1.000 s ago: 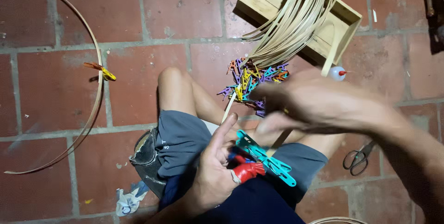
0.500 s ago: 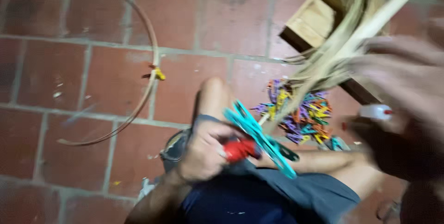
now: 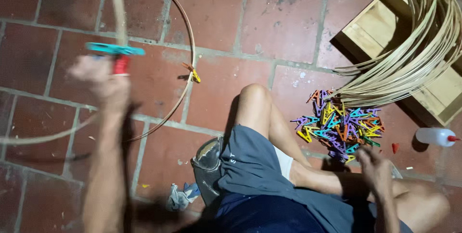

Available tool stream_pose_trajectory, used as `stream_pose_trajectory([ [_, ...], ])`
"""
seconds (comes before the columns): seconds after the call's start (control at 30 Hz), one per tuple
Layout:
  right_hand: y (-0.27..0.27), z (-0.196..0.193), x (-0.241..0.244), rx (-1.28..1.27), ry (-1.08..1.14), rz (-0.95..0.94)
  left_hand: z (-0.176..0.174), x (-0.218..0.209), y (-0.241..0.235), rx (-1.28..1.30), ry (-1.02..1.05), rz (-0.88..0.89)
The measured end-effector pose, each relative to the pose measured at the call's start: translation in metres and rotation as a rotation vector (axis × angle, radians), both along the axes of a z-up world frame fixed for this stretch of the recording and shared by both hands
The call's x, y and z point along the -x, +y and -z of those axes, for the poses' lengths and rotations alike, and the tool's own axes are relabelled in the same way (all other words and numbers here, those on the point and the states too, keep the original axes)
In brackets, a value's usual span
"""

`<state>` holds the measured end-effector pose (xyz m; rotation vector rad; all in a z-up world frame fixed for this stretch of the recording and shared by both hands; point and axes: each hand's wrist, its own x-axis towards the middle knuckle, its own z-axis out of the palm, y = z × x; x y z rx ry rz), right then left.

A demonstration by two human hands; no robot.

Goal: The person sits on a tiled floor and repeatedly joins thin bamboo strips end-to-end using a small bottle of liquid adhesive and colorful plastic clips. They apply glue to the overlapping ends, press them together, and secure each joint with a clip before setting the joined strip aside.

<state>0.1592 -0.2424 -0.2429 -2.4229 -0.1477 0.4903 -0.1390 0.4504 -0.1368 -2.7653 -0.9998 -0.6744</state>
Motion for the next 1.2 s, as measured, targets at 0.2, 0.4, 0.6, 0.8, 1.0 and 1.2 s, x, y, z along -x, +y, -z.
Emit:
stream_pose_trajectory([
  [0.2,-0.012,0.024,0.041,0.082,-0.084,-0.082,0.163,-0.052,0.009,0.125,0.133,0.020],
  [0.4,-0.011,0.021,0.046,0.091,0.038,-0.019,0.198,-0.074,-0.021,0.715,0.004,-0.084],
  [0.6,-0.011,0.050,0.050,0.229,-0.011,-0.084,0.198,-0.069,0.002,1.836,-0.493,-0.287],
  [0.8,-0.006,0.059,-0.001,-0.153,0.054,0.383,0.171,-0.048,-0.015,1.621,-0.684,-0.395],
  [1.0,0.039,0.041,-0.106,-0.571,-0.231,0.496,0.157,-0.057,-0.090,1.167,-0.866,0.014],
  [1.2,0.139,0.028,-0.199,-0.491,-0.163,0.441,0.143,-0.191,-0.241,1.508,-0.582,0.080],
])
